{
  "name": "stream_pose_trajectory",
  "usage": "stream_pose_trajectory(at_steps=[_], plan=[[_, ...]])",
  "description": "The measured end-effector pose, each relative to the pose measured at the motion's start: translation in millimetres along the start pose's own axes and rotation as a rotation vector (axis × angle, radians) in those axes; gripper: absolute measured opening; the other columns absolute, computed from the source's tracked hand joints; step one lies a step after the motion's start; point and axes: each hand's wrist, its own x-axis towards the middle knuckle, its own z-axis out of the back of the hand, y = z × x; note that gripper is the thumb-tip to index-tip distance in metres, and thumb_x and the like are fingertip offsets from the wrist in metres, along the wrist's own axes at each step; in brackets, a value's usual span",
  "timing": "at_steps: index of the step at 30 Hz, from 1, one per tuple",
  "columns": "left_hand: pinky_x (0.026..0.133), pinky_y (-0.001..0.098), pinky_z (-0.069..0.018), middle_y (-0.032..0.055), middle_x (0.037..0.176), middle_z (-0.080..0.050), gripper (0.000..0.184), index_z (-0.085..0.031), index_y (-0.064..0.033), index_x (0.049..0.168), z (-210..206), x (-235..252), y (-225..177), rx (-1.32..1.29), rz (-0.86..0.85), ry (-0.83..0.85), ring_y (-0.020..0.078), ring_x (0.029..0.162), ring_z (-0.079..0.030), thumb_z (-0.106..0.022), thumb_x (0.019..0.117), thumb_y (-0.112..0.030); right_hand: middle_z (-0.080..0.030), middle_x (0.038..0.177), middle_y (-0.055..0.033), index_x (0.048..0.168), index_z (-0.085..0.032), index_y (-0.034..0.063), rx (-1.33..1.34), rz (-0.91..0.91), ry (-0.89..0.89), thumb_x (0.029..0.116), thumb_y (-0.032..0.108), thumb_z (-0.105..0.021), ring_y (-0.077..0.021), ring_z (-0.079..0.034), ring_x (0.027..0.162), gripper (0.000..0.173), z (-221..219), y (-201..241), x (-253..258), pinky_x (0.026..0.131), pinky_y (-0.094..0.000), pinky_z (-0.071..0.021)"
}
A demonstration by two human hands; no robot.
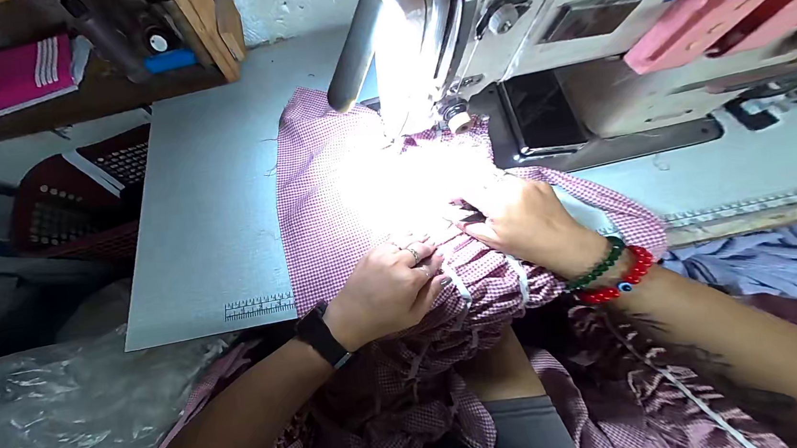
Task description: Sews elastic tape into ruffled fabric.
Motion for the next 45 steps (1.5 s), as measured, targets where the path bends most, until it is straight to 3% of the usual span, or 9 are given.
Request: stream_pose_trajectory(at_steps=[4,8,14,17,19,23,34,38,45], plan=[[0.103,0.0373,-0.0526,0.0113,0.126,-0.072,0.037,-0.076,-0.0051,0.118,0,-1,-1,0.032,0.013,0.015,0.0223,0.122,-0.067,-0.05,0.1034,-0.027,-0.065,0.137,-0.015,0.125,-0.073,0.0148,-0.063,-0.002,0.088,0.0949,0.047,-0.056,-0.0412,-0.066,0.115,0.047,12,4,6,0.071,-0.056,-0.0561],[0.104,0.0367,-0.0518,0.0108,0.124,-0.073,0.036,-0.077,-0.0057,0.117,3,1,-2,0.033,0.017,0.02,0.022,0.121,-0.067,-0.053,0.1022,-0.029,-0.073,0.094,-0.0151,0.115,-0.077,0.013,-0.016,0.239,0.022,0.0837,0.008,-0.064,-0.0375,-0.068,0.071,0.034,13,5,5,0.052,-0.05,-0.0495],[0.105,0.0375,-0.0521,0.0103,0.121,-0.075,0.034,-0.077,-0.0061,0.115,5,1,-1,0.029,-0.001,0.031,0.0229,0.123,-0.067,-0.053,0.1019,-0.027,-0.076,0.115,-0.009,0.108,-0.078,0.0096,-0.011,0.314,0.083,0.088,0.019,-0.063,-0.0326,-0.074,0.089,0.027,22,5,3,0.066,-0.0491,-0.0576],[0.106,0.0368,-0.0516,0.0102,0.121,-0.075,0.034,-0.078,-0.0061,0.113,4,-1,-2,0.027,-0.016,0.034,0.0231,0.124,-0.066,-0.053,0.1025,-0.027,-0.075,0.097,-0.0093,0.12,-0.077,0.0149,0.065,0.345,0.086,0.0813,0.01,-0.065,-0.0277,-0.066,0.063,0.041,20,3,0,0.048,-0.0437,-0.0482],[0.105,0.0368,-0.052,0.0101,0.12,-0.075,0.034,-0.078,-0.006,0.111,3,-1,-2,0.018,-0.016,0.031,0.0228,0.123,-0.067,-0.053,0.1028,-0.027,-0.076,0.107,-0.0102,0.117,-0.079,0.0162,0.051,0.307,0.13,0.0805,0.012,-0.067,-0.0292,-0.069,0.068,0.039,23,2,0,0.05,-0.0457,-0.0505],[0.108,0.0377,-0.0505,0.0104,0.119,-0.075,0.035,-0.078,-0.0057,0.111,4,-1,0,0.028,-0.006,0.026,0.0231,0.123,-0.066,-0.053,0.1029,-0.028,-0.068,0.078,-0.0095,0.12,-0.078,0.0204,0.019,0.24,0.13,0.0867,0.028,-0.061,-0.0303,-0.065,0.065,0.038,17,-6,3,0.05,-0.0463,-0.0469],[0.099,0.0366,-0.0542,0.0099,0.121,-0.075,0.035,-0.078,-0.0065,0.108,7,6,5,0.063,0.007,0.049,0.0219,0.119,-0.068,-0.052,0.103,-0.028,-0.074,0.109,-0.0132,0.11,-0.078,0.0106,-0.064,0.071,0.151,0.086,0.018,-0.067,-0.0365,-0.071,0.083,0.028,29,19,6,0.056,-0.0528,-0.0529],[0.1,0.0371,-0.0538,0.0101,0.121,-0.074,0.036,-0.078,-0.0063,0.107,6,6,6,0.085,0.01,0.036,0.0223,0.119,-0.068,-0.051,0.1043,-0.03,-0.063,0.072,-0.0136,0.092,-0.072,0.0038,-0.146,0.004,0.154,0.0819,0.016,-0.071,-0.0358,-0.066,0.064,0.016,26,22,6,0.046,-0.0491,-0.0456],[0.102,0.0393,-0.0531,0.0106,0.123,-0.073,0.036,-0.078,-0.0061,0.109,3,10,9,0.083,0.017,0.04,0.0231,0.122,-0.066,-0.051,0.1035,-0.029,-0.069,0.092,-0.0198,0.098,-0.071,-0.0002,-0.13,-0.04,0.115,0.0895,0.022,-0.062,-0.0412,-0.07,0.084,0.025,25,37,11,0.057,-0.0535,-0.0523]])
